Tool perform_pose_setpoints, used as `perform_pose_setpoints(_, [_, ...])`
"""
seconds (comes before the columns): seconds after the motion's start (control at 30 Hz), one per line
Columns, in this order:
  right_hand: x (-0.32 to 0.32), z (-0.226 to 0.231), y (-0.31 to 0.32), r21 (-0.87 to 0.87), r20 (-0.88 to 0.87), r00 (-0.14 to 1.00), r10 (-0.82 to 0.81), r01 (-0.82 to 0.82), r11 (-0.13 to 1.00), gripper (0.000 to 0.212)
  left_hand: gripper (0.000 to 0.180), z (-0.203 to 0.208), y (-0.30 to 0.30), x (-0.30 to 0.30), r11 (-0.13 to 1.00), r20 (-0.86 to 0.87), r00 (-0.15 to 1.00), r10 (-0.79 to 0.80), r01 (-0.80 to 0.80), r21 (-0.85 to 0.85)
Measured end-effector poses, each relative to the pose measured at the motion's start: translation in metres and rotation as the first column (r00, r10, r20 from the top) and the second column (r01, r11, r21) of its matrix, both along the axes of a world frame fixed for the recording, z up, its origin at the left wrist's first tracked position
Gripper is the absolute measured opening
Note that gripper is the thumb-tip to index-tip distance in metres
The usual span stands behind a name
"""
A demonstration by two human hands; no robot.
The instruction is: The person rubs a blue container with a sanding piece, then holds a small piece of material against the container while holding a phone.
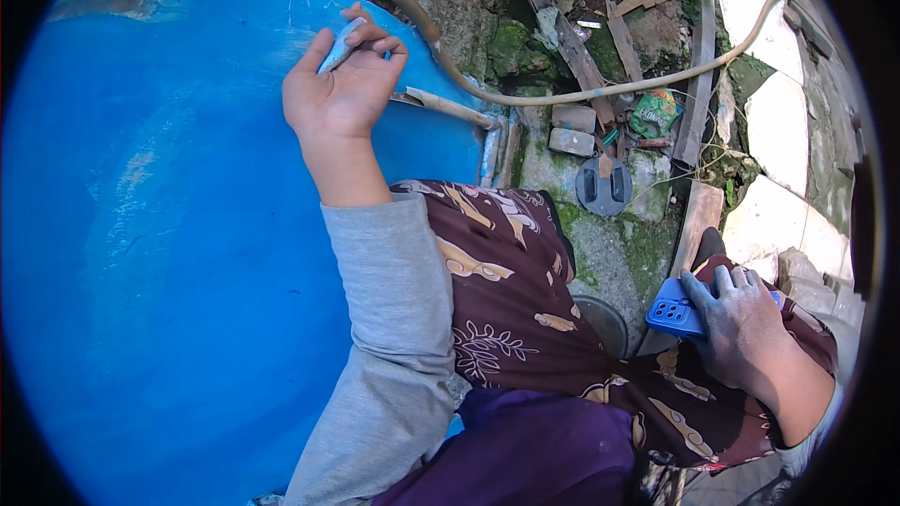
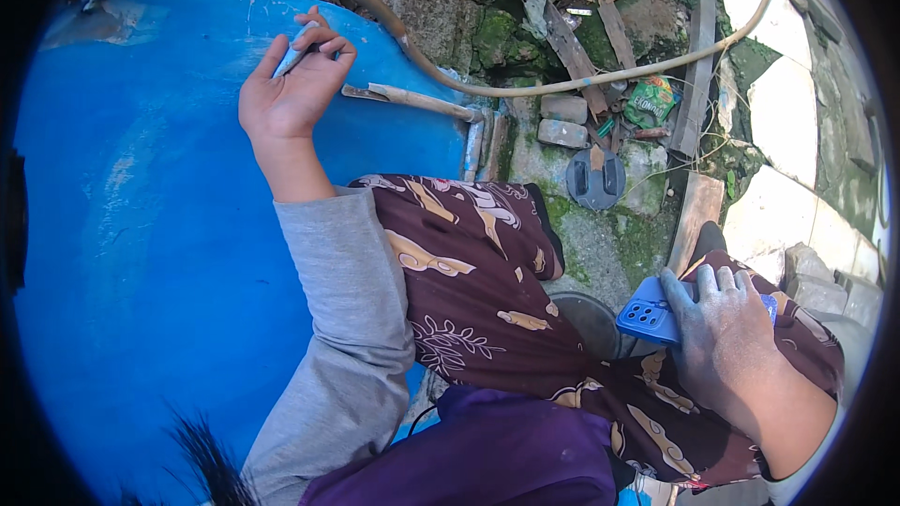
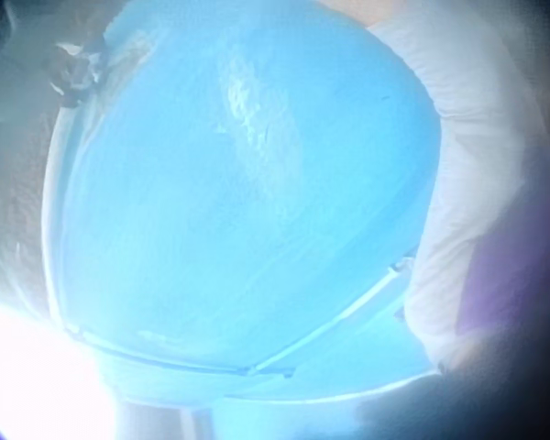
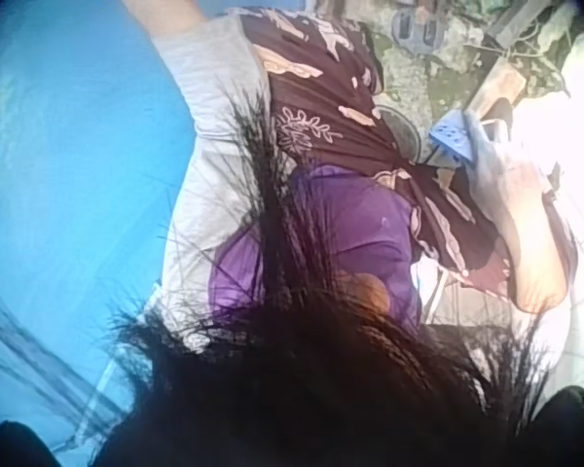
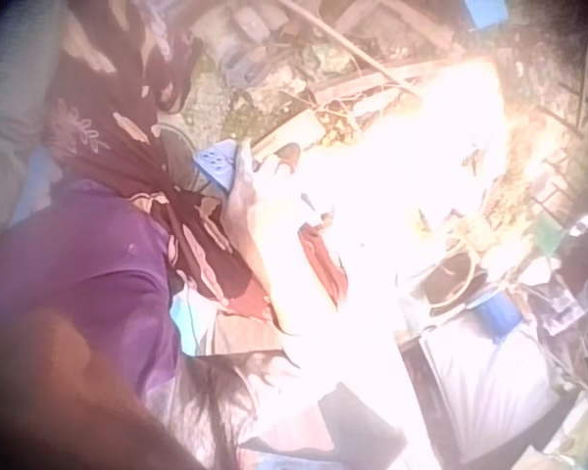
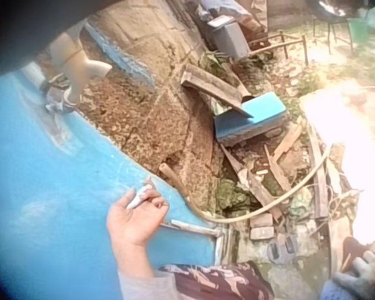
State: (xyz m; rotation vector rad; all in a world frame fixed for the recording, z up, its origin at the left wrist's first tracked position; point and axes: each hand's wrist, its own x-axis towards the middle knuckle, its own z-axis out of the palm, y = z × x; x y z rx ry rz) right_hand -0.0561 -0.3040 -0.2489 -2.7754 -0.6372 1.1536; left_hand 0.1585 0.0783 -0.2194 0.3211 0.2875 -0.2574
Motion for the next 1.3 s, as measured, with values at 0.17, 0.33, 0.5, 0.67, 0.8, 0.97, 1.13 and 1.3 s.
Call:
perform_pose_setpoints(0.17, [0.003, -0.002, 0.002, 0.002, -0.007, 0.999, -0.048, 0.048, 0.999, 0.068, 0.04, 0.029, 0.004, -0.025, 0.992, 0.196, 0.979, 0.063, -0.083, 0.094])
perform_pose_setpoints(0.33, [0.003, 0.002, 0.004, 0.001, -0.007, 1.0, -0.028, 0.028, 1.0, 0.068, 0.045, 0.008, 0.006, -0.002, 0.998, 0.037, 0.999, 0.015, -0.017, 0.057])
perform_pose_setpoints(0.5, [0.006, 0.004, 0.004, 0.003, -0.033, 0.999, -0.021, 0.021, 1.0, 0.067, 0.041, 0.013, -0.004, -0.014, 0.988, 0.089, 0.993, 0.074, -0.085, 0.132])
perform_pose_setpoints(0.67, [0.004, 0.001, 0.005, 0.085, 0.041, 0.999, -0.02, 0.016, 0.996, 0.067, 0.04, 0.028, 0.009, -0.023, 0.996, 0.26, 0.965, 0.043, -0.063, 0.068])
perform_pose_setpoints(0.8, [-0.002, 0.016, 0.002, -0.048, 0.032, 0.999, 0.034, -0.033, 0.998, 0.064, 0.039, -0.012, -0.005, 0.007, 0.999, 0.01, 0.999, -0.038, 0.038, -0.035])
perform_pose_setpoints(0.97, [0.01, 0.006, 0.007, 0.027, -0.022, 1.0, -0.004, 0.005, 1.0, 0.064, 0.046, 0.022, -0.001, -0.022, 0.99, 0.107, 0.991, 0.079, -0.09, 0.109])
perform_pose_setpoints(1.13, [0.007, 0.0, 0.008, 0.005, -0.018, 1.0, -0.01, 0.01, 1.0, 0.07, 0.038, 0.018, 0.012, -0.015, 1.0, 0.19, 0.981, -0.031, 0.031, 0.004])
perform_pose_setpoints(1.3, [0.004, 0.001, 0.006, -0.033, -0.055, 0.998, -0.013, 0.012, 0.999, 0.07, 0.036, -0.004, -0.001, 0.002, 1.0, 0.036, 0.999, -0.012, 0.012, 0.014])
